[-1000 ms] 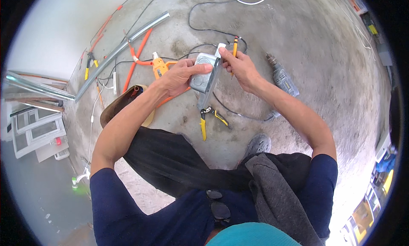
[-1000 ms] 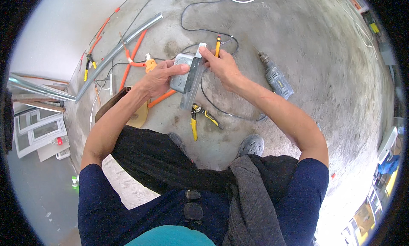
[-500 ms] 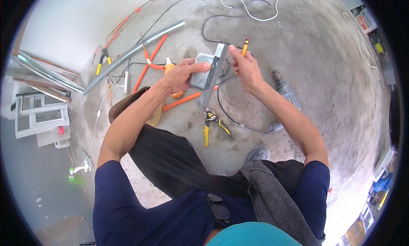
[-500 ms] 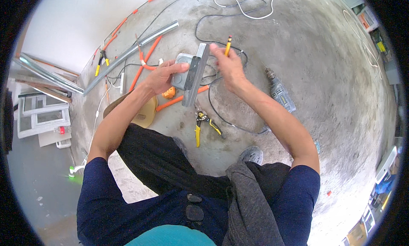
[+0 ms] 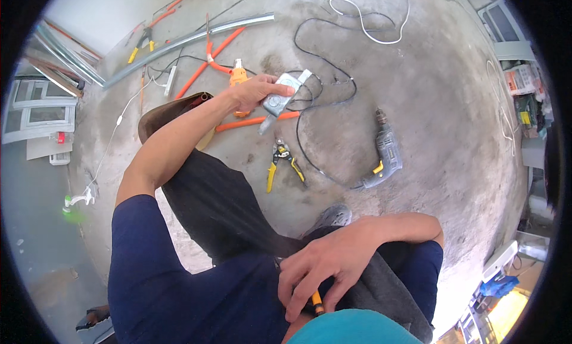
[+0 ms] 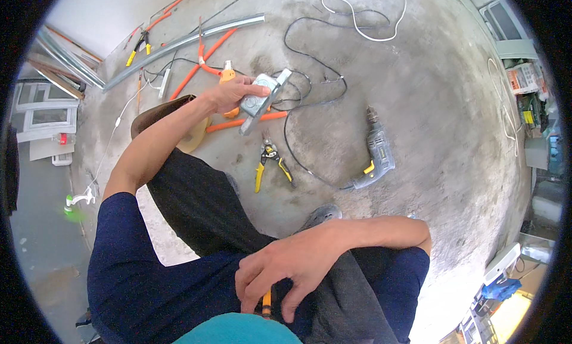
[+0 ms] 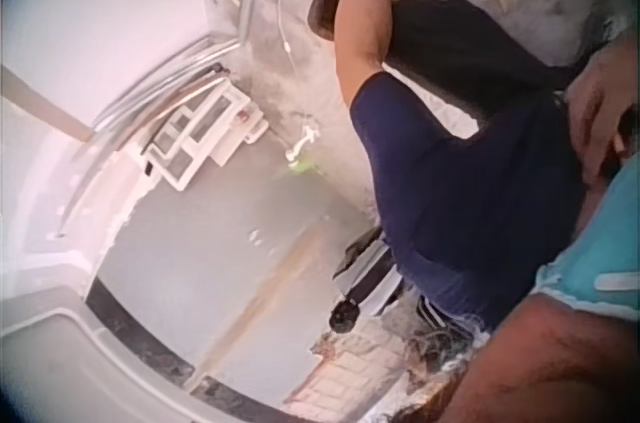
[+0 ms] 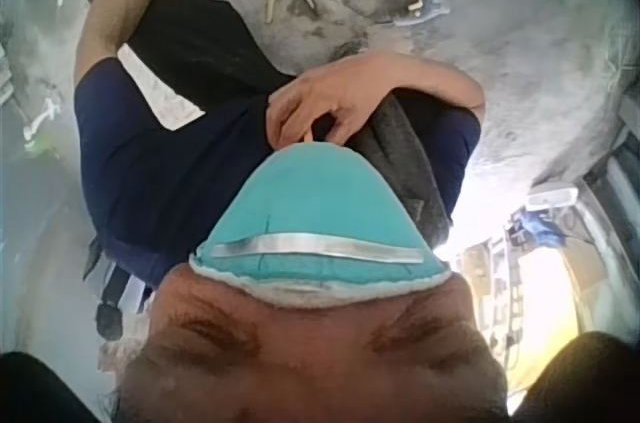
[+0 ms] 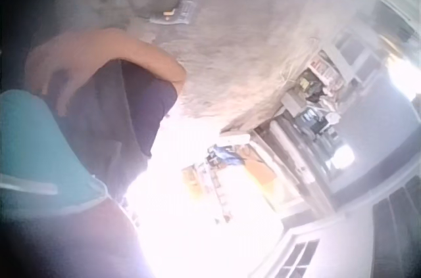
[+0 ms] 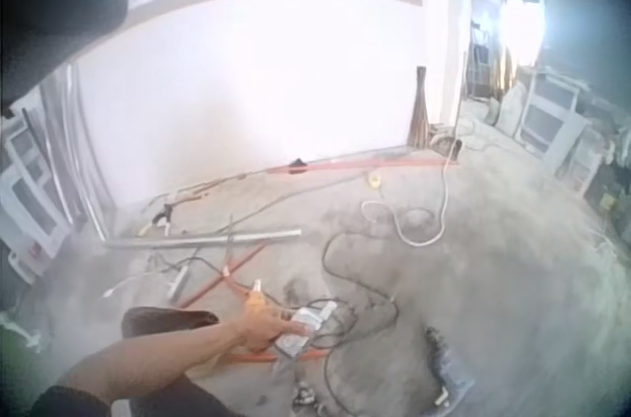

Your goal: The person marks a metal bracket and an electrical junction box with a pencil, uses a drill to make a hole in the bracket, and then reaches into a tool bag to retrieve components.

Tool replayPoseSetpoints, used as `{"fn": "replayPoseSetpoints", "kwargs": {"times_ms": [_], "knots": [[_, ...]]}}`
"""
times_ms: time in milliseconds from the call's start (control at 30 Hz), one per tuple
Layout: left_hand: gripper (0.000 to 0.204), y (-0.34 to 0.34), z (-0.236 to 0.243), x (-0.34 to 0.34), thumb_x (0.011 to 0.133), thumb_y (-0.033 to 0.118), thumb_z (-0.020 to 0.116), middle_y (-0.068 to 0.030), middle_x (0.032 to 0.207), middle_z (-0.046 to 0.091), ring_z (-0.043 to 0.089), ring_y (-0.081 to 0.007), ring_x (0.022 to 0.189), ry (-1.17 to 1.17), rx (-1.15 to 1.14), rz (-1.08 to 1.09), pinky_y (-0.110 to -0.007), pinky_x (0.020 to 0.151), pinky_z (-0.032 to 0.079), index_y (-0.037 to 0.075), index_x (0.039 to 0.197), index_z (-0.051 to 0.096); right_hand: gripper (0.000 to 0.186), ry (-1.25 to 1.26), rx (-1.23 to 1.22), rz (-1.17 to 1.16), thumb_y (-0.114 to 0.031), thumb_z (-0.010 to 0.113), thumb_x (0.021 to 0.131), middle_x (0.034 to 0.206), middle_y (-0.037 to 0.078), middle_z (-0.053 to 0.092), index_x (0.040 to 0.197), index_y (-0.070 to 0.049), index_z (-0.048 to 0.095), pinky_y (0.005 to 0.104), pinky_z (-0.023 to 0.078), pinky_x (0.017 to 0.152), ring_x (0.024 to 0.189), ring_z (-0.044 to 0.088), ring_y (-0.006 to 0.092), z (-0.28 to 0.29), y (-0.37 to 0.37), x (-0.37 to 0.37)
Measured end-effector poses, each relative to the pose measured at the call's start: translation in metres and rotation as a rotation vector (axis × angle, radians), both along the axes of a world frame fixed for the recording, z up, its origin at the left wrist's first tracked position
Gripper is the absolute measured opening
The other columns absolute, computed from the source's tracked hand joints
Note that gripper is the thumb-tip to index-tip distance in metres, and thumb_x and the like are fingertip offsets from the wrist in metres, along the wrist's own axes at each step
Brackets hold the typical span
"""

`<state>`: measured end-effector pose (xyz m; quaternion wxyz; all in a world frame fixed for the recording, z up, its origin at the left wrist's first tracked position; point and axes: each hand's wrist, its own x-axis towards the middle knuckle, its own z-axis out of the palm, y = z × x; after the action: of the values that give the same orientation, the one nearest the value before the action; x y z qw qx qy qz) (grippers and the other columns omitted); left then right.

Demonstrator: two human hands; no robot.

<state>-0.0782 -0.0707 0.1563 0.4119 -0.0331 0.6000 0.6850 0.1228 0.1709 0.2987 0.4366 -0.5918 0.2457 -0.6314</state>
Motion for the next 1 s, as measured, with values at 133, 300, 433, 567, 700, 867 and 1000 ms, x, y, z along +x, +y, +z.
{"fn": "replayPoseSetpoints", "kwargs": {"times_ms": [133,300,433,567,700,867,1000], "knots": [[0.035,0.015,-0.013,0.007,0.093,0.023,0.075,-0.0042,0.100,0.071,0.068,-0.0099,0.085,-0.026,-0.016,-0.047,-0.027,0.076,0.056,0.001,0.117,0.065,0.039,-0.016,-0.015,0.100,-0.020,0.082,0.084,0.112,0.012,0.063,0.116,-0.004,0.066,0.0429,0.050,0.092,0.111,0.059,0.0319,0.004,-0.001,0.012],[0.034,0.057,-0.069,0.003,0.093,0.023,0.075,-0.0026,0.101,0.072,0.068,-0.0108,0.089,-0.115,0.021,-0.057,-0.028,0.078,0.056,0.002,0.118,0.067,0.034,0.080,-0.014,0.049,-0.016,0.082,0.082,0.106,0.012,0.062,0.107,-0.003,0.064,0.0438,0.050,0.090,0.106,0.059,0.0328,0.011,0.000,0.011],[0.035,0.082,-0.152,0.012,0.093,0.021,0.074,-0.0037,0.115,0.073,0.070,-0.0145,0.099,-0.302,0.399,-0.015,-0.033,0.092,0.055,0.004,0.123,0.065,0.030,0.233,0.001,0.027,-0.008,0.076,0.081,0.105,0.013,0.060,0.106,-0.002,0.061,0.0441,0.049,0.088,0.102,0.058,0.0334,0.010,0.005,0.010],[0.038,0.083,-0.199,0.038,0.093,0.020,0.073,-0.0062,0.120,0.072,0.069,-0.0191,0.107,-0.328,0.468,0.112,-0.038,0.099,0.053,0.004,0.126,0.063,0.029,0.372,0.120,0.026,-0.001,0.069,0.082,0.108,0.013,0.057,0.108,-0.003,0.056,0.0430,0.048,0.087,0.103,0.056,0.0326,0.011,0.013,0.005],[0.040,0.082,-0.217,0.048,0.092,0.023,0.074,-0.0066,0.118,0.071,0.069,-0.0184,0.105,-0.369,0.501,0.126,-0.038,0.097,0.053,0.003,0.125,0.063,0.030,0.393,0.228,-0.093,-0.003,0.068,0.078,0.105,0.015,0.055,0.104,-0.001,0.054,0.0456,0.050,0.089,0.107,0.056,0.0360,0.023,0.031,0.001],[0.064,0.053,-0.208,0.028,0.081,0.029,0.086,-0.0077,0.123,0.068,0.063,-0.0186,0.112,-0.132,0.000,0.022,-0.036,0.096,0.050,-0.001,0.131,0.060,0.041,0.540,0.287,-0.204,-0.001,0.070,0.080,0.117,0.014,0.056,0.118,-0.003,0.056,0.0411,0.050,0.086,0.100,0.057,0.0325,0.043,0.043,-0.017],[0.074,0.054,-0.182,0.017,0.081,0.031,0.084,-0.0140,0.134,0.065,0.061,-0.0236,0.121,0.304,-0.262,-0.215,-0.037,0.104,0.048,-0.005,0.139,0.055,0.034,0.424,0.314,-0.261,0.002,0.067,0.077,0.107,0.013,0.057,0.109,-0.002,0.055,0.0420,0.051,0.086,0.104,0.059,0.0341,0.058,0.063,-0.032]]}}
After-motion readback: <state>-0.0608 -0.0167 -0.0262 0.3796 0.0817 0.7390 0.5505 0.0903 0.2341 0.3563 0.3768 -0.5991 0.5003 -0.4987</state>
